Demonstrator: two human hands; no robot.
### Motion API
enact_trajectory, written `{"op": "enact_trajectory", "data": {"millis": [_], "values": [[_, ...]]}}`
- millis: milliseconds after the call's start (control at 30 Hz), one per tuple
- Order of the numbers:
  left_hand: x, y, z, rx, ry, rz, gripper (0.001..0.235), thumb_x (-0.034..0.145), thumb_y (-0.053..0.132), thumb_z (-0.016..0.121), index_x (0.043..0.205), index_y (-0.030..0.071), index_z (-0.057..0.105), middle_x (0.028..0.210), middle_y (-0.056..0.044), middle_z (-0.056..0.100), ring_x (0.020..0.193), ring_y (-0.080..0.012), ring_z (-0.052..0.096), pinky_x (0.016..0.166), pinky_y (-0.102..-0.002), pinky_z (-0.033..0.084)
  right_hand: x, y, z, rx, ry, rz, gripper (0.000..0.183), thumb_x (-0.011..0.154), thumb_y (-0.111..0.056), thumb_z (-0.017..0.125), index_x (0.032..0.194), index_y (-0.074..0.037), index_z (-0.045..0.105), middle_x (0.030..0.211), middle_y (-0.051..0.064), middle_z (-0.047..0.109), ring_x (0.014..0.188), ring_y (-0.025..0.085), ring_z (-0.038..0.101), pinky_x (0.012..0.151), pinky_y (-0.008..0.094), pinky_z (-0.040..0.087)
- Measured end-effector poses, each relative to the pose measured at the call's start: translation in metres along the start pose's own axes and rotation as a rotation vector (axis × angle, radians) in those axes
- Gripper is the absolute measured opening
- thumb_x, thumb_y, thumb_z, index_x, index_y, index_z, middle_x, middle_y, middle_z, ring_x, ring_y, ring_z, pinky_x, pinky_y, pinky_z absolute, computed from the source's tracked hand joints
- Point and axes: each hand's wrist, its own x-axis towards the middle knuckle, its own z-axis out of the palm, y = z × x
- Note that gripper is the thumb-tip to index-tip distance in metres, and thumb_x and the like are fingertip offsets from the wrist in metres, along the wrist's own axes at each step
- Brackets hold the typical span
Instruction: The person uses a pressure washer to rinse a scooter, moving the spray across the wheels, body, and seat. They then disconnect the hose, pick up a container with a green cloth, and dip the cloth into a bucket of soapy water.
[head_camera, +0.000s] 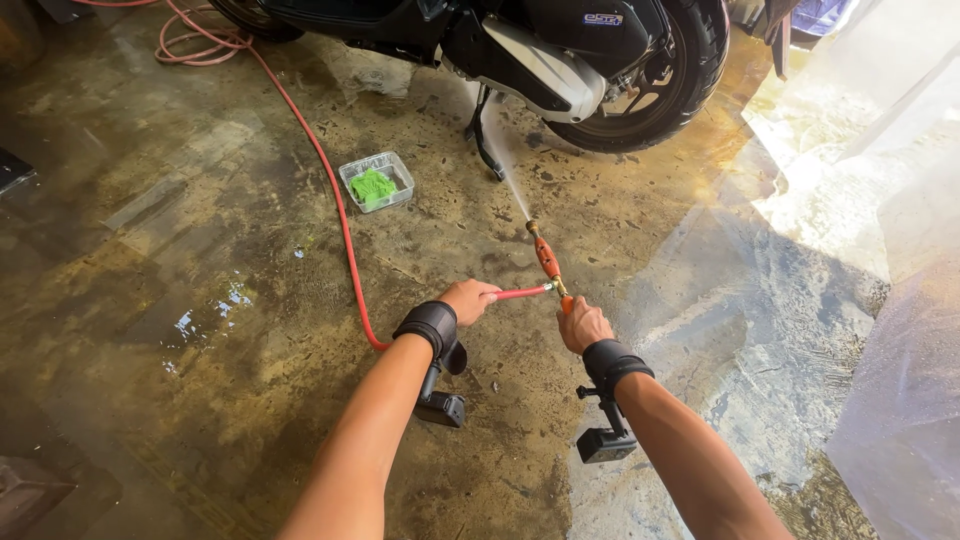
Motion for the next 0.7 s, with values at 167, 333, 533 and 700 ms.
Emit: {"op": "enact_trajectory", "data": {"millis": [167,333,533,700], "values": [[0.007,-0.004,0.001,-0.028,0.015,0.049,0.037,0.106,0.031,0.049,0.140,0.026,0.064,0.084,-0.012,0.071,0.072,-0.0246,0.065,0.071,-0.042,0.053,-0.004,-0.004,-0.004,0.012,0.104,-0.023,0.043,0.099,-0.038,0.058,0.116,0.001,0.052,0.096,0.035,0.070,0.095,0.052,0.071,0.081,0.057,0.057],[0.007,0.002,-0.003,-0.022,0.013,0.031,0.038,0.106,0.032,0.049,0.142,0.026,0.061,0.082,-0.012,0.070,0.071,-0.0258,0.065,0.071,-0.042,0.052,-0.009,-0.011,-0.012,0.037,0.108,0.021,0.043,0.100,-0.040,0.057,0.118,-0.001,0.051,0.098,0.035,0.070,0.094,0.052,0.071,0.080,0.058,0.057],[0.018,-0.005,0.003,-0.012,0.048,0.084,0.038,0.106,0.030,0.049,0.141,0.025,0.064,0.086,-0.013,0.072,0.073,-0.0266,0.066,0.072,-0.042,0.053,-0.009,-0.009,-0.010,0.029,0.148,0.032,0.044,0.100,-0.040,0.058,0.120,-0.002,0.050,0.101,0.034,0.069,0.096,0.053,0.069,0.082,0.058,0.054],[0.015,-0.004,0.003,-0.028,0.017,0.032,0.038,0.105,0.033,0.053,0.141,0.025,0.063,0.094,-0.012,0.074,0.077,-0.0247,0.067,0.076,-0.041,0.053,-0.014,-0.015,-0.018,0.027,0.076,0.027,0.043,0.099,-0.040,0.057,0.121,-0.004,0.050,0.102,0.033,0.070,0.097,0.052,0.070,0.083,0.057,0.056]]}}
